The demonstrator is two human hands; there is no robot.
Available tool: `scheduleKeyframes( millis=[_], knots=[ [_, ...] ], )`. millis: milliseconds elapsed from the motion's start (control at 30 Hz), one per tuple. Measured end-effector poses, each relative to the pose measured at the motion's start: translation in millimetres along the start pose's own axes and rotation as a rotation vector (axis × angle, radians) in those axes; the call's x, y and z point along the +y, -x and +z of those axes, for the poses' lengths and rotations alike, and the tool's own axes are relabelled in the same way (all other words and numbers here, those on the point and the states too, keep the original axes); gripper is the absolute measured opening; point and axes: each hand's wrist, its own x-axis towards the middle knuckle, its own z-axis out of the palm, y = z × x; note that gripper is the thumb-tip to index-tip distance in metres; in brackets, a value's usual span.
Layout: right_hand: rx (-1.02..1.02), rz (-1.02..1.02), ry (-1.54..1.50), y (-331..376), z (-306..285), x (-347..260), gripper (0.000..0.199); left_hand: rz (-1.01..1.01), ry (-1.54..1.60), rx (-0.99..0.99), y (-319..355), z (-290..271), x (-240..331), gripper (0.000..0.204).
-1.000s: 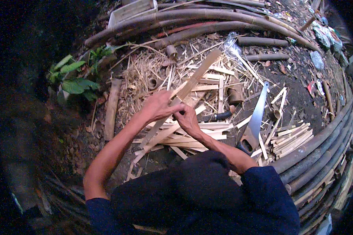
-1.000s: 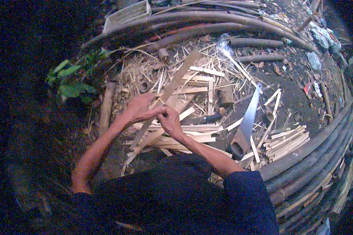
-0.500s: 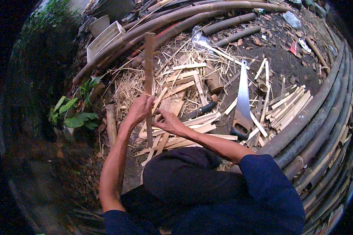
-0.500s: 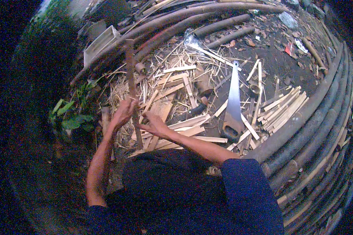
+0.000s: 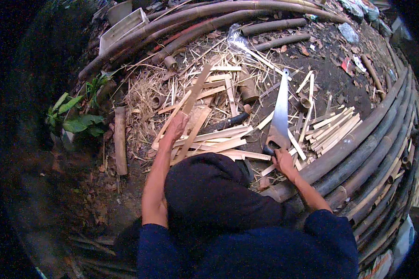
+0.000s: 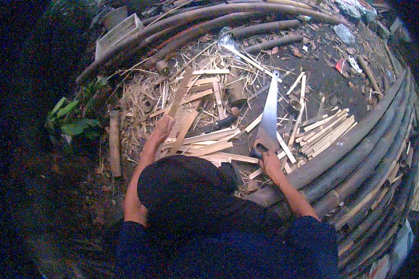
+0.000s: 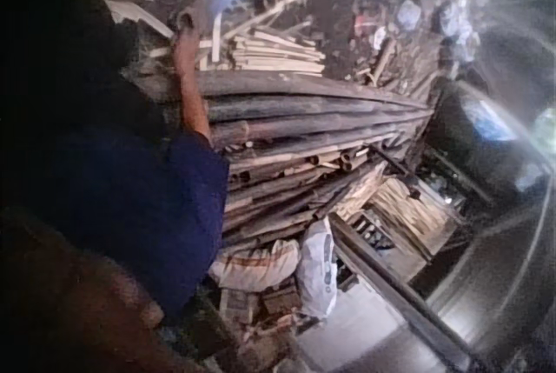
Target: The person sits on the ground and repeatedly splits thin wooden strips using a machete. They pick up strips, position them on a wooden block, and strike them to split them into smaller pieces.
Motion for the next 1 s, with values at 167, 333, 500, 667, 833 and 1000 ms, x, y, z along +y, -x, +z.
scheduleKeyframes(
  millis=[167,333,500,667,833,1000],
  knots=[
    [0.162,-0.189,0.245,-5.6,30.0,2.6,0.039,0.048,0.167,0.004,0.4,29.5,-1.9,0.035],
    [0.116,-0.145,-0.084,-14.7,50.9,38.1,0.039,0.132,0.145,0.102,-4.1,25.1,10.6,0.039],
    [0.380,0.058,-0.486,3.1,-58.4,-31.8,0.031,0.076,0.293,0.181,-8.6,36.1,-22.5,0.050],
    [0.562,0.202,-0.477,29.5,-169.2,-108.9,0.031,-0.063,0.475,0.479,-10.2,52.1,-9.1,0.042],
    [0.620,-0.040,-0.723,10.9,-200.5,-176.3,0.044,-0.456,0.399,0.519,-13.8,37.0,30.6,0.051],
    [0.667,-0.388,-0.619,-35.4,-180.1,-214.6,0.048,-0.458,0.426,0.550,-36.9,63.0,1.1,0.052]
  ],
)
